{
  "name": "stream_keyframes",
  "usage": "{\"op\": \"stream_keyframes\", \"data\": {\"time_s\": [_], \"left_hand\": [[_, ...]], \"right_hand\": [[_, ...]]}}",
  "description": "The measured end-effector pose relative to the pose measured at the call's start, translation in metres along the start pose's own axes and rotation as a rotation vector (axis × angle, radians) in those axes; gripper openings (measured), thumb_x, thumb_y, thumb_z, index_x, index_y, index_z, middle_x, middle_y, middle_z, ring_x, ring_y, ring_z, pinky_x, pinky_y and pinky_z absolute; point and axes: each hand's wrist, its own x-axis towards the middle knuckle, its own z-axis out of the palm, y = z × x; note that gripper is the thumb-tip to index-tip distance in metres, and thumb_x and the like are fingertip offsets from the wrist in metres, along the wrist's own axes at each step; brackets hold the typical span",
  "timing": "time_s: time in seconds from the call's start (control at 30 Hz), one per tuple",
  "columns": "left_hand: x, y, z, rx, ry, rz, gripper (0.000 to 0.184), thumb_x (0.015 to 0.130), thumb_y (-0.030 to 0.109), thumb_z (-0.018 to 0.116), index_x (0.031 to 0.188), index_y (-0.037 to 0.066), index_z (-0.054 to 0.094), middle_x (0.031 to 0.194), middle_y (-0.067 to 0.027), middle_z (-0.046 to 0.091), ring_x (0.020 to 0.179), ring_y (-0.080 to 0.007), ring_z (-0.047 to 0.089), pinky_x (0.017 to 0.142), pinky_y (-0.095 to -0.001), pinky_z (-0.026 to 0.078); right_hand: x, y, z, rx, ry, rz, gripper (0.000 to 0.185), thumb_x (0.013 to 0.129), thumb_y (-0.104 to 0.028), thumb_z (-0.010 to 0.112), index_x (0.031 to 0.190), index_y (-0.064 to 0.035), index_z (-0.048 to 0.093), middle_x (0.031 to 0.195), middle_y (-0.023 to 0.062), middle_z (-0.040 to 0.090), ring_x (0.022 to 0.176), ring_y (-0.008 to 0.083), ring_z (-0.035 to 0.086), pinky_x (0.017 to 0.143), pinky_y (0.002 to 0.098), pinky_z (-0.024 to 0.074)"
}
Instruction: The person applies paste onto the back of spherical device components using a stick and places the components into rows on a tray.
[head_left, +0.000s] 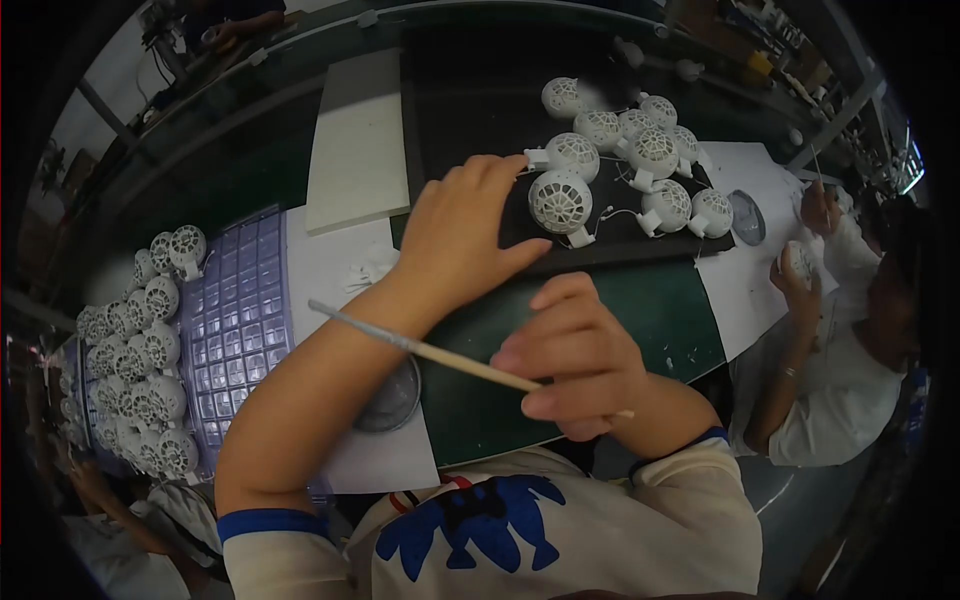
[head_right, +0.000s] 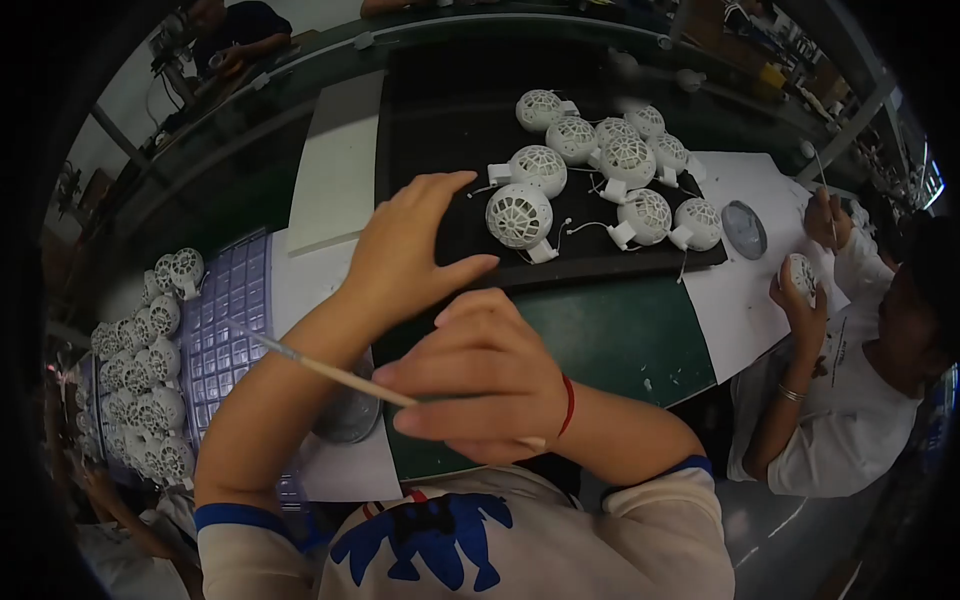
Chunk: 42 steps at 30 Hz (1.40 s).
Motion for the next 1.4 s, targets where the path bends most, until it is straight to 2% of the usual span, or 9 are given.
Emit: {"op": "stream_keyframes", "data": {"time_s": [0.27, 0.33, 0.47, 0.53, 0.77, 0.87, 1.07, 1.2, 1.4], "left_hand": [[0.025, 0.023, 0.059, 0.079, -0.06, -0.274, 0.07, 0.061, 0.041, 0.079, 0.116, 0.006, 0.053, 0.099, -0.0125, 0.059, 0.09, -0.0286, 0.06, 0.072, -0.0396, 0.048], [0.028, 0.02, 0.049, -0.15, -0.051, -0.359, 0.07, 0.061, 0.041, 0.079, 0.117, 0.007, 0.054, 0.102, -0.0168, 0.062, 0.093, -0.0342, 0.062, 0.076, -0.0391, 0.051], [0.01, -0.004, 0.002, -0.515, 0.255, -0.291, 0.067, 0.061, 0.033, 0.08, 0.115, 0.007, 0.051, 0.098, -0.0133, 0.063, 0.087, -0.0262, 0.064, 0.077, -0.0344, 0.051], [-0.016, -0.014, -0.033, -0.803, 0.318, -0.312, 0.058, 0.071, 0.025, 0.076, 0.118, 0.007, 0.049, 0.1, -0.0098, 0.063, 0.09, -0.0219, 0.063, 0.077, -0.0328, 0.051], [-0.151, -0.031, -0.129, -1.169, 0.535, -0.567, 0.06, 0.086, 0.045, 0.059, 0.13, 0.007, 0.043, 0.127, -0.0193, 0.049, 0.098, -0.021, 0.054, 0.076, -0.0318, 0.046], [-0.196, -0.028, -0.137, -1.287, 0.611, -0.602, 0.066, 0.086, 0.047, 0.059, 0.133, 0.007, 0.039, 0.135, -0.0218, 0.041, 0.094, -0.0219, 0.053, 0.075, -0.0306, 0.045], [-0.239, -0.003, -0.137, -1.21, 0.697, -0.792, 0.088, 0.077, 0.051, 0.067, 0.142, 0.008, 0.027, 0.129, -0.0198, 0.045, 0.089, -0.0202, 0.053, 0.071, -0.0277, 0.044], [-0.255, -0.007, -0.133, -1.471, 0.6, -0.691, 0.093, 0.074, 0.05, 0.072, 0.141, 0.003, 0.027, 0.128, -0.0216, 0.046, 0.089, -0.0189, 0.056, 0.076, -0.0278, 0.048], [-0.251, -0.005, -0.118, -1.436, 0.561, -0.728, 0.101, 0.067, 0.043, 0.079, 0.142, 0.004, 0.024, 0.129, -0.0265, 0.045, 0.099, -0.0251, 0.06, 0.077, -0.0328, 0.053]], "right_hand": [[-0.004, -0.005, -0.009, 0.064, -0.041, 0.09, 0.016, 0.09, -0.017, 0.051, 0.1, -0.0156, 0.064, 0.108, 0.0065, 0.065, 0.091, 0.0199, 0.06, 0.088, 0.0396, 0.0382], [-0.006, -0.003, -0.007, 0.072, 0.098, 0.01, 0.016, 0.096, -0.024, 0.046, 0.102, -0.0168, 0.059, 0.105, 0.008, 0.064, 0.091, 0.0232, 0.06, 0.088, 0.0417, 0.0384], [-0.014, 0.004, -0.008, 0.05, 0.24, 0.044, 0.031, 0.099, -0.038, 0.032, 0.109, -0.0176, 0.053, 0.103, 0.0074, 0.058, 0.095, 0.0269, 0.053, 0.093, 0.0504, 0.0348], [-0.014, 0.003, -0.01, 0.064, 0.283, 0.081, 0.029, 0.099, -0.036, 0.033, 0.109, -0.0171, 0.053, 0.102, 0.008, 0.058, 0.09, 0.0258, 0.052, 0.096, 0.0514, 0.0327], [-0.004, 0.008, 0.015, 0.252, -0.183, 0.302, 0.021, 0.093, -0.023, 0.044, 0.091, -0.0086, 0.059, 0.08, 0.0092, 0.066, 0.069, 0.0207, 0.057, 0.081, 0.0419, 0.0415], [-0.005, 0.017, 0.034, 0.366, -0.511, 0.309, 0.012, 0.079, -0.009, 0.054, 0.084, -0.0056, 0.064, 0.081, 0.0094, 0.065, 0.069, 0.0235, 0.057, 0.073, 0.035, 0.0424], [-0.01, 0.03, 0.038, 0.372, -0.625, 0.344, 0.01, 0.079, -0.009, 0.053, 0.081, -0.0055, 0.062, 0.081, 0.008, 0.066, 0.07, 0.0223, 0.057, 0.068, 0.0342, 0.0394], [-0.01, 0.038, 0.038, 0.444, -0.642, 0.418, 0.011, 0.08, -0.009, 0.052, 0.08, -0.0052, 0.062, 0.08, 0.0077, 0.066, 0.071, 0.0216, 0.058, 0.067, 0.0331, 0.0385], [-0.021, 0.037, 0.047, 0.644, -0.477, 0.777, 0.018, 0.086, -0.009, 0.046, 0.081, -0.0005, 0.062, 0.078, 0.0107, 0.066, 0.074, 0.0194, 0.061, 0.072, 0.0304, 0.0433]]}}
